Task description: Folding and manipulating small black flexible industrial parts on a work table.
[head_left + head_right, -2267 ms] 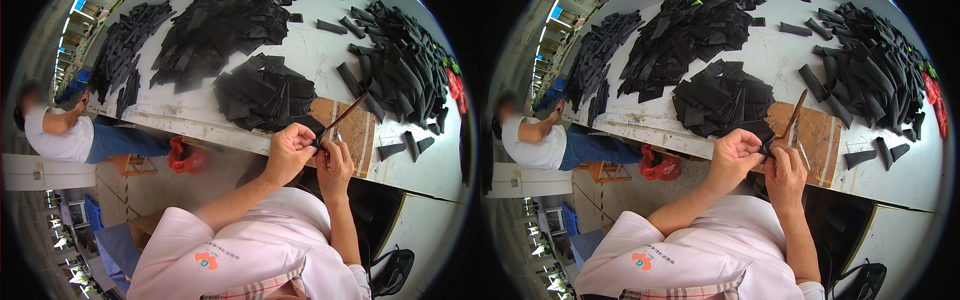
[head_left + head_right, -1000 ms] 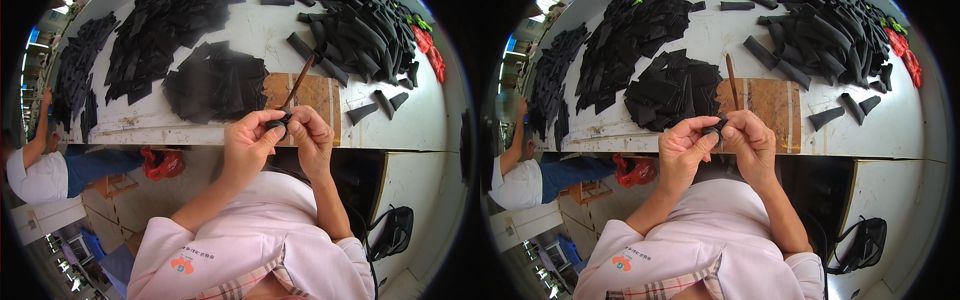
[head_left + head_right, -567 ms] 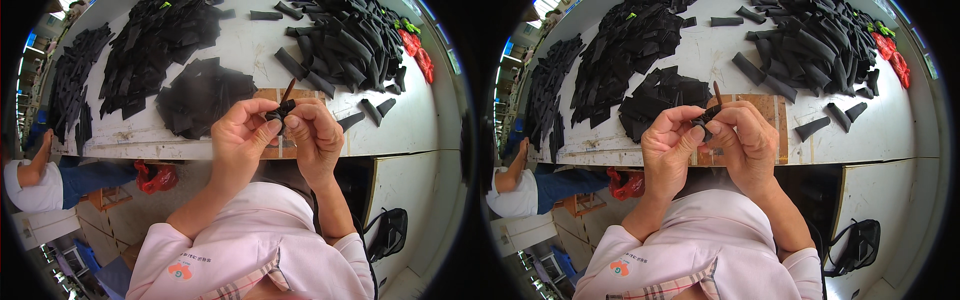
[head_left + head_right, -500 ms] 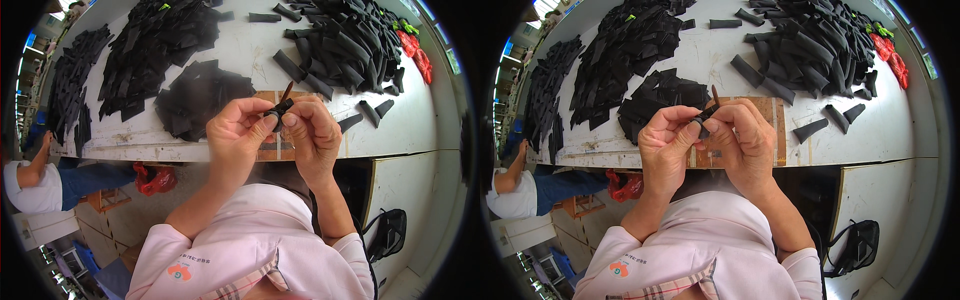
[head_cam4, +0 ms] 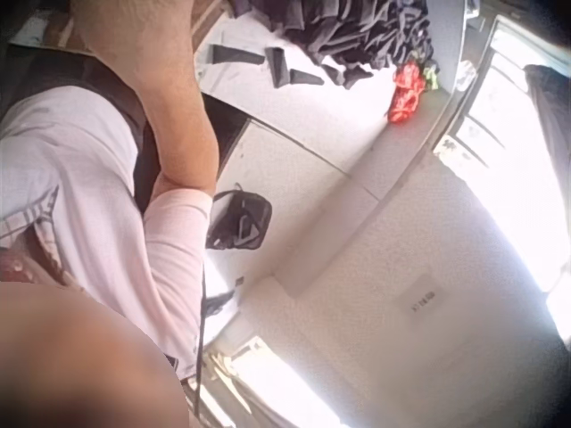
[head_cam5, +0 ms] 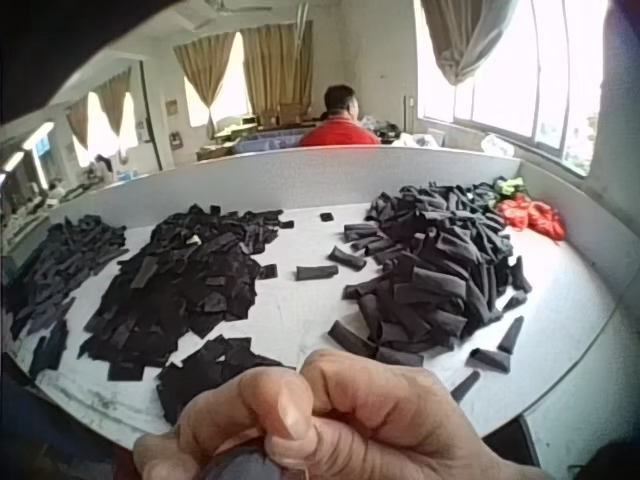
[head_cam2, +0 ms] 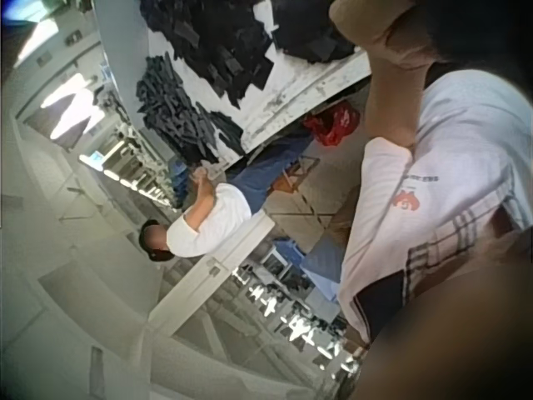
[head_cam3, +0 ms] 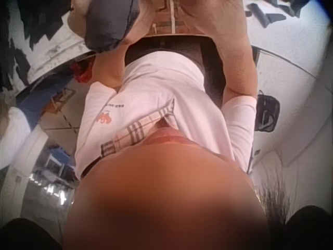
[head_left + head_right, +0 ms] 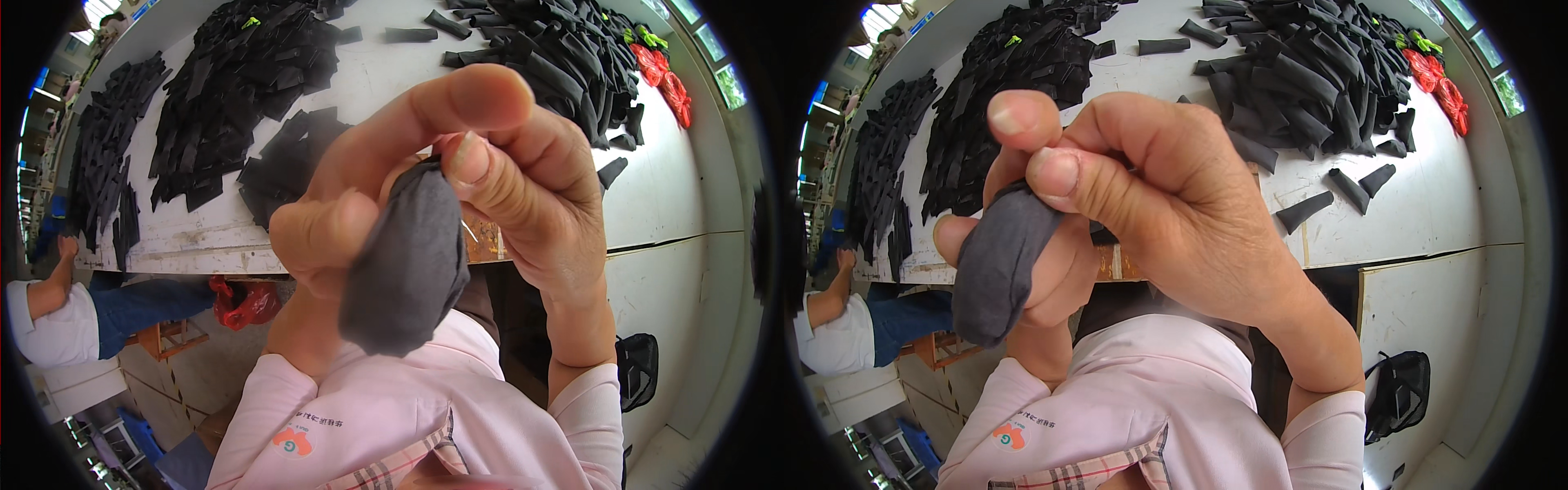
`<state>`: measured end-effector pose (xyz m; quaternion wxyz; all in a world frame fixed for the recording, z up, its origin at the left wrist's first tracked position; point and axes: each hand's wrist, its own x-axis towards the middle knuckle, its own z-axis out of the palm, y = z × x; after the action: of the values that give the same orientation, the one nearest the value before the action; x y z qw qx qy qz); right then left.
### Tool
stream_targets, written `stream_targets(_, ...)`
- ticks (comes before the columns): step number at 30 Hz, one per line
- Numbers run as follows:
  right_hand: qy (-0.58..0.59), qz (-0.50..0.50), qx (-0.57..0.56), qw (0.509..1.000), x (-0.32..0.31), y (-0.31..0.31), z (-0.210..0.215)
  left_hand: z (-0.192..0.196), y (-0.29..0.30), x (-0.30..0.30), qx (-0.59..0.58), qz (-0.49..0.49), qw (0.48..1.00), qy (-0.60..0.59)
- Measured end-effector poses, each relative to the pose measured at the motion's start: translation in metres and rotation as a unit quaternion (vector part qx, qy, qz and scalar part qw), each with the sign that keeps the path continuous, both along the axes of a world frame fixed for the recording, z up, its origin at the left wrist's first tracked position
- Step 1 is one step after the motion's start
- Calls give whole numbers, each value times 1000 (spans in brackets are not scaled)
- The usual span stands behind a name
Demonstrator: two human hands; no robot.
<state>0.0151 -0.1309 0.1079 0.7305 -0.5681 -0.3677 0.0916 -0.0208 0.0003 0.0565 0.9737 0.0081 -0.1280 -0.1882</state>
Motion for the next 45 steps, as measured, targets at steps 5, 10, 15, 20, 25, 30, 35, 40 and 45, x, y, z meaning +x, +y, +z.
stream_targets(5,170,-5,-111,979,32,-13,-32,-8,5,23,-61,-61,996,-8)
stream_targets(10,402,67,-87,909,33,-17,-119,-75,4,18,-69,-66,982,164)
stream_targets(15,371,60,-101,921,40,-23,-124,-77,0,10,56,-1,981,186)
stream_targets(20,311,81,-91,942,46,-13,-129,-73,8,13,156,57,976,144)
stream_targets(25,264,57,-129,954,44,-19,-122,-47,-11,8,580,330,744,36)
stream_targets(30,-17,-117,-144,982,35,-25,-97,-45,3,13,676,428,571,-183)
stream_targets(35,-385,-159,-406,813,29,-18,-60,-46,-7,6,498,504,700,-91)
stream_targets(40,-268,-124,-376,879,27,-22,-120,-82,-5,2,521,445,725,-66)
stream_targets(45,-252,-119,-332,901,30,-21,-106,-38,-9,19,461,288,839,-9)
